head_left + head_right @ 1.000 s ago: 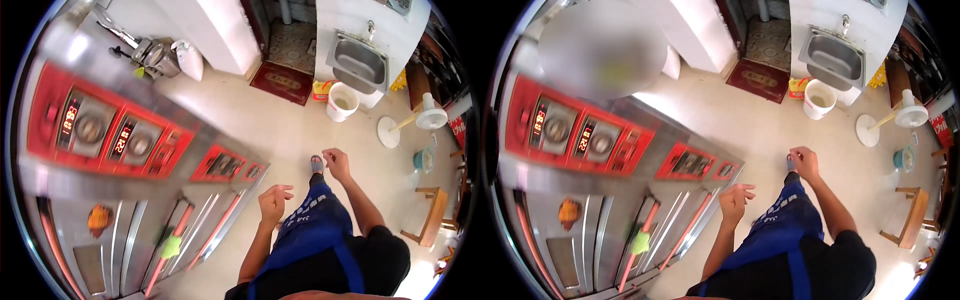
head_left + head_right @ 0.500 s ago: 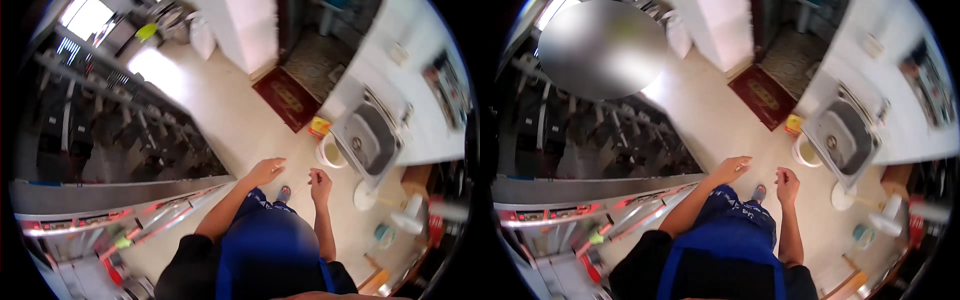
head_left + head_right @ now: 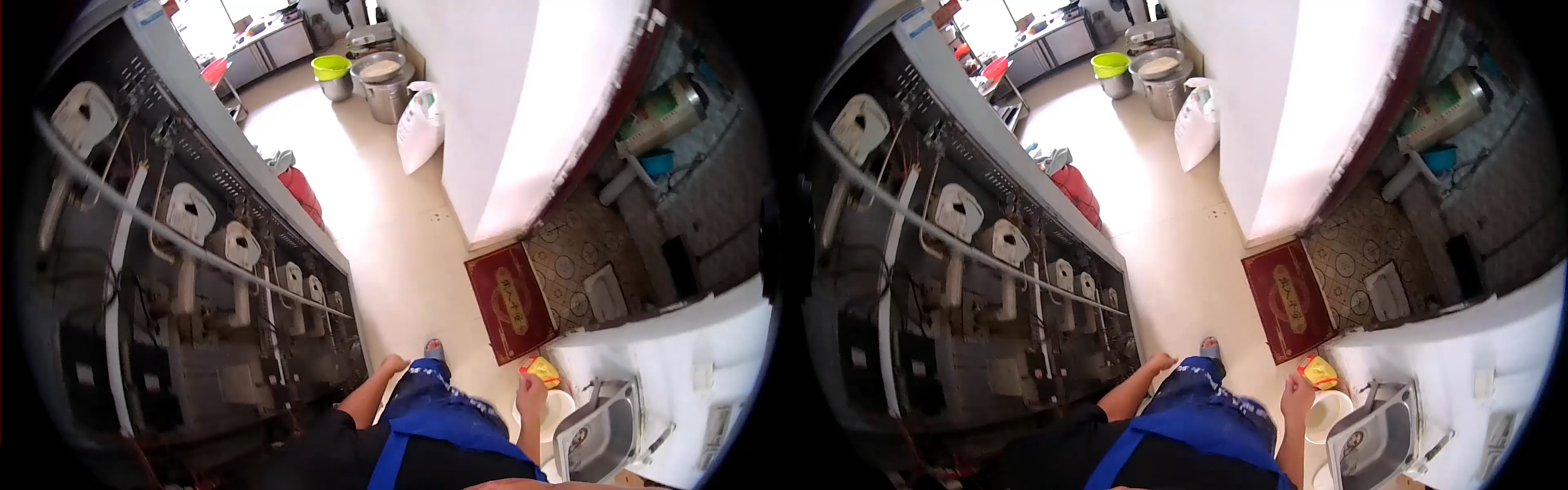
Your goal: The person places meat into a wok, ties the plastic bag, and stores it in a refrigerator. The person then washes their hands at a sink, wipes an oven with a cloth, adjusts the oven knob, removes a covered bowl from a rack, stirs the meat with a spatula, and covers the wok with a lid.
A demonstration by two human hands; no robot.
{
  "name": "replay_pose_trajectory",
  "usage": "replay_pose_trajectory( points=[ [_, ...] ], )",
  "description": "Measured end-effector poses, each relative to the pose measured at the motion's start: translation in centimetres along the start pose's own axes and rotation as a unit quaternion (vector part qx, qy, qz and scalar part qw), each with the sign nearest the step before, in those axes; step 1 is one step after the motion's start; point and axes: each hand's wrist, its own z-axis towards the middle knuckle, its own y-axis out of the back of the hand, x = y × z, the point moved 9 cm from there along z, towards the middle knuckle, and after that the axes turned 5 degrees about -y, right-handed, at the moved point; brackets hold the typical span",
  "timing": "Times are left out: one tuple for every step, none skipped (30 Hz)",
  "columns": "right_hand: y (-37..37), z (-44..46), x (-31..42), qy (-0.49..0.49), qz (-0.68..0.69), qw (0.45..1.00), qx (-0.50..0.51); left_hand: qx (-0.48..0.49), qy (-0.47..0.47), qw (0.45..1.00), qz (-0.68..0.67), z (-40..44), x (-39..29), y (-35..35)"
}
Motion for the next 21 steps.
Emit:
replay_pose_trajectory(
  points=[
    [-1.0,2.3,1.6,0.0,-0.002,1.0,0.008,0.021,0.019,0.998,-0.057,2.1,0.3,2.1],
    [-2.2,5.3,5.2,0.043,0.021,0.999,0.013,0.038,0.037,0.993,-0.11,4.2,0.0,5.2],
    [-3.3,8.0,9.1,0.082,0.046,0.995,0.018,-0.018,0.027,0.99,-0.136,7.3,0.1,8.8],
    [-3.9,10.4,13.2,0.109,0.043,0.992,0.042,-0.071,0.018,0.984,-0.16,10.1,0.3,11.8],
    [-4.4,12.6,17.1,0.117,0.05,0.989,0.068,-0.109,0.007,0.981,-0.158,11.0,-1.0,16.3],
    [-5.7,15.0,19.7,0.128,0.045,0.987,0.084,-0.149,-0.006,0.977,-0.155,12.1,-2.9,21.9],
    [-7.1,17.5,22.2,0.139,0.04,0.984,0.099,-0.151,-0.002,0.977,-0.151,14.1,-3.5,25.9],
    [-8.4,20.0,24.3,0.138,0.043,0.984,0.102,-0.199,-0.009,0.966,-0.166,16.1,-3.8,30.1],
    [-9.8,22.3,26.6,0.159,0.024,0.981,0.109,-0.244,-0.016,0.953,-0.181,17.7,-4.0,33.5],
    [-11.2,24.8,28.9,0.181,0.005,0.977,0.114,-0.242,-0.013,0.954,-0.179,21.4,-2.3,34.8],
    [-12.8,27.7,31.0,0.178,0.004,0.977,0.115,-0.253,-0.004,0.941,-0.224,25.6,0.3,35.9],
    [-14.3,30.4,33.5,0.202,0.019,0.973,0.107,-0.26,0.009,0.927,-0.269,29.1,2.7,36.3],
    [-15.7,32.9,35.5,0.222,0.032,0.969,0.102,-0.218,0.053,0.925,-0.308,29.6,3.1,37.4],
    [-17.6,36.2,37.4,0.233,0.026,0.967,0.097,-0.195,0.085,0.906,-0.367,29.3,3.0,38.5],
    [-19.7,39.2,39.2,0.219,0.027,0.97,0.105,-0.173,0.11,0.94,-0.271,31.4,6.1,38.2],
    [-21.5,43.2,42.1,0.217,0.027,0.969,0.111,-0.158,0.132,0.962,-0.181,33.2,8.4,37.8],
    [-23.2,46.9,45.9,0.228,-0.001,0.968,0.108,-0.161,0.158,0.941,-0.252,32.6,9.9,37.6],
    [-24.8,49.7,49.5,0.235,-0.033,0.965,0.113,-0.165,0.242,0.907,-0.304,30.2,10.7,37.7],
    [-25.6,52.1,54.5,0.278,0.001,0.955,0.104,-0.119,0.285,0.874,-0.374,28.6,12.1,36.8],
    [-26.0,54.6,59.9,0.298,0.07,0.946,0.104,-0.071,0.318,0.832,-0.448,28.4,12.1,36.1],
    [-26.8,57.0,65.0,0.303,0.104,0.939,0.122,-0.108,0.324,0.793,-0.504,26.7,10.2,38.4]
  ],
)
